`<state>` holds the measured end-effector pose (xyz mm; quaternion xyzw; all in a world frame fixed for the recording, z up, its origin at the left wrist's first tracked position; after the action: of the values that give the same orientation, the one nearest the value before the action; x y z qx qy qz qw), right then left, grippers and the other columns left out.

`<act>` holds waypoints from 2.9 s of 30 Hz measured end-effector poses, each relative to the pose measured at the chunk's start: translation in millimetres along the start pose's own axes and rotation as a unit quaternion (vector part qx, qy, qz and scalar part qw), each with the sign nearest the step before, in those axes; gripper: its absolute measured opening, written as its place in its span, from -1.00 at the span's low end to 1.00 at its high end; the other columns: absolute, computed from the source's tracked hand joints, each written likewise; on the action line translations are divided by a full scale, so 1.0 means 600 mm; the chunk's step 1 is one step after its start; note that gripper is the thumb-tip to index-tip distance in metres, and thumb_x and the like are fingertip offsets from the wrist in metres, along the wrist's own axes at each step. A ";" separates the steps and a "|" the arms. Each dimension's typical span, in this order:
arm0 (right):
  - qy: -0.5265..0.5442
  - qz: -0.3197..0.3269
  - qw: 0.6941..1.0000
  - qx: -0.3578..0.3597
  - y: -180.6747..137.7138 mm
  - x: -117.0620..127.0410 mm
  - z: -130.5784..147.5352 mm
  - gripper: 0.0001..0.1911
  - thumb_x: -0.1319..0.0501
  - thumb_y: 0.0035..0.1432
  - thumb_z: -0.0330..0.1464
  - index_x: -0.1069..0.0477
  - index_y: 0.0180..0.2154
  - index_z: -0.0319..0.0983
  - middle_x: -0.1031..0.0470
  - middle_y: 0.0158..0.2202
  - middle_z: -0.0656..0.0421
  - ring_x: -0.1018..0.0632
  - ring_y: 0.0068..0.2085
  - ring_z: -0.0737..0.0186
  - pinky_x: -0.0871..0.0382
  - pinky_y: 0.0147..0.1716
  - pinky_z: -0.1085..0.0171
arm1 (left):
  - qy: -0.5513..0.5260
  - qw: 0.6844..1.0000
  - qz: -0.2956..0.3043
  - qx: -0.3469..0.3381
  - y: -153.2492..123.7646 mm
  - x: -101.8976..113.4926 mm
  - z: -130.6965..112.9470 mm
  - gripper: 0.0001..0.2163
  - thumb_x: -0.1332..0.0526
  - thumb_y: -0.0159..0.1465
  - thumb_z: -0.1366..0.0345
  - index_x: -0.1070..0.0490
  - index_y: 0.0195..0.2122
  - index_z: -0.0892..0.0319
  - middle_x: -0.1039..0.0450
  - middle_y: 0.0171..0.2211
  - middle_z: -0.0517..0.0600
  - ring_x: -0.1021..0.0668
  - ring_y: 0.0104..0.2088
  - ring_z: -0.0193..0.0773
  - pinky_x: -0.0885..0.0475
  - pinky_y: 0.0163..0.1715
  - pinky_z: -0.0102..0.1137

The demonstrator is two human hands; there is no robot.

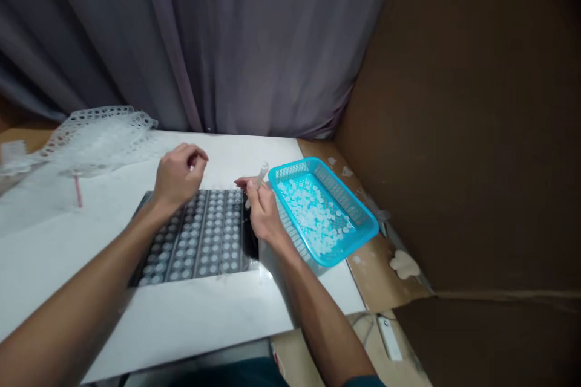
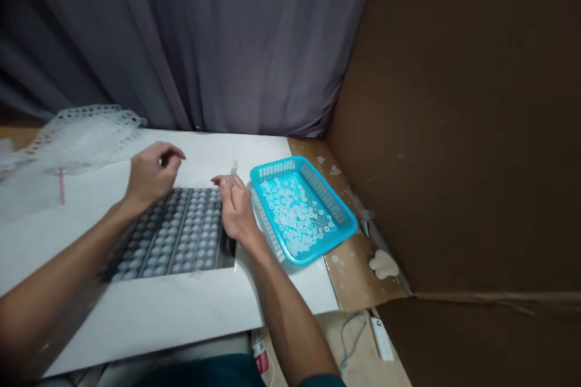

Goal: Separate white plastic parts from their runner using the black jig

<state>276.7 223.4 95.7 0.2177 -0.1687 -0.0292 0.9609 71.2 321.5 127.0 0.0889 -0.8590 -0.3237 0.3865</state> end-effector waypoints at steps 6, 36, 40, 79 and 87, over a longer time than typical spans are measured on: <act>-0.074 -0.030 0.997 -0.008 -0.015 0.022 -0.034 -0.46 0.06 0.61 -0.08 -0.65 -0.12 -0.13 -0.59 -0.27 0.12 -0.62 -0.14 0.03 -0.45 -0.02 0.07 | -0.131 0.986 -0.107 0.009 0.159 -0.004 0.003 -0.76 -0.11 0.39 0.32 -0.52 -0.31 0.30 -0.33 -0.51 -0.15 -0.49 -0.46 -0.44 -0.32 -0.30 -0.46; -0.018 0.034 0.993 -0.109 -0.038 -0.028 -0.071 -0.87 -0.35 0.40 -0.37 -0.55 -0.28 -0.17 -0.59 -0.23 0.17 -0.61 -0.15 0.18 -0.47 -0.09 0.21 | 0.022 0.904 0.266 -0.334 -0.303 -0.022 -0.135 -0.39 -0.18 0.45 0.08 -0.28 0.41 0.37 -0.39 0.37 0.30 -0.40 0.37 0.18 -0.08 0.36 -0.04; -0.038 0.040 0.992 -0.111 -0.040 -0.031 -0.067 -0.91 -0.32 0.42 -0.39 -0.56 -0.23 -0.16 -0.63 -0.19 0.15 -0.65 -0.12 0.15 -0.49 -0.05 0.18 | 0.018 0.910 0.275 -0.309 -0.301 -0.019 -0.132 -0.28 -0.22 0.43 0.00 -0.20 0.47 0.38 -0.30 0.42 0.38 -0.29 0.46 0.31 0.05 0.44 0.06; -0.241 0.185 0.951 -0.049 -0.058 -0.049 -0.021 -0.78 -0.20 0.48 -0.44 -0.59 -0.03 -0.07 -0.67 0.11 0.09 -0.67 0.05 0.04 -0.59 0.01 0.08 | 0.017 0.898 0.292 -0.329 -0.291 -0.015 -0.129 -0.41 -0.18 0.46 -0.04 -0.45 0.29 0.37 -0.44 0.31 0.38 -0.46 0.35 0.29 -0.14 0.41 0.09; -0.253 0.167 0.952 -0.029 -0.061 -0.044 -0.016 -0.73 -0.20 0.45 -0.46 -0.62 0.00 -0.06 -0.71 0.07 0.10 -0.72 -0.01 0.02 -0.62 -0.03 0.07 | 0.005 0.899 0.294 -0.325 -0.296 -0.015 -0.128 -0.39 -0.17 0.46 -0.02 -0.41 0.33 0.41 -0.43 0.34 0.36 -0.41 0.39 0.28 -0.18 0.40 0.08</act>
<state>255.9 197.5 63.7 0.1441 -0.4397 0.0725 0.8835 115.8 150.1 48.3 -0.2969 -0.6915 -0.4557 0.4755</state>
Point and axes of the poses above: each hand's wrist, its own y-axis towards the middle knuckle, its own x-axis out of the back of the hand, z = x × y, the point moved 7 cm from there along y, towards the middle knuckle
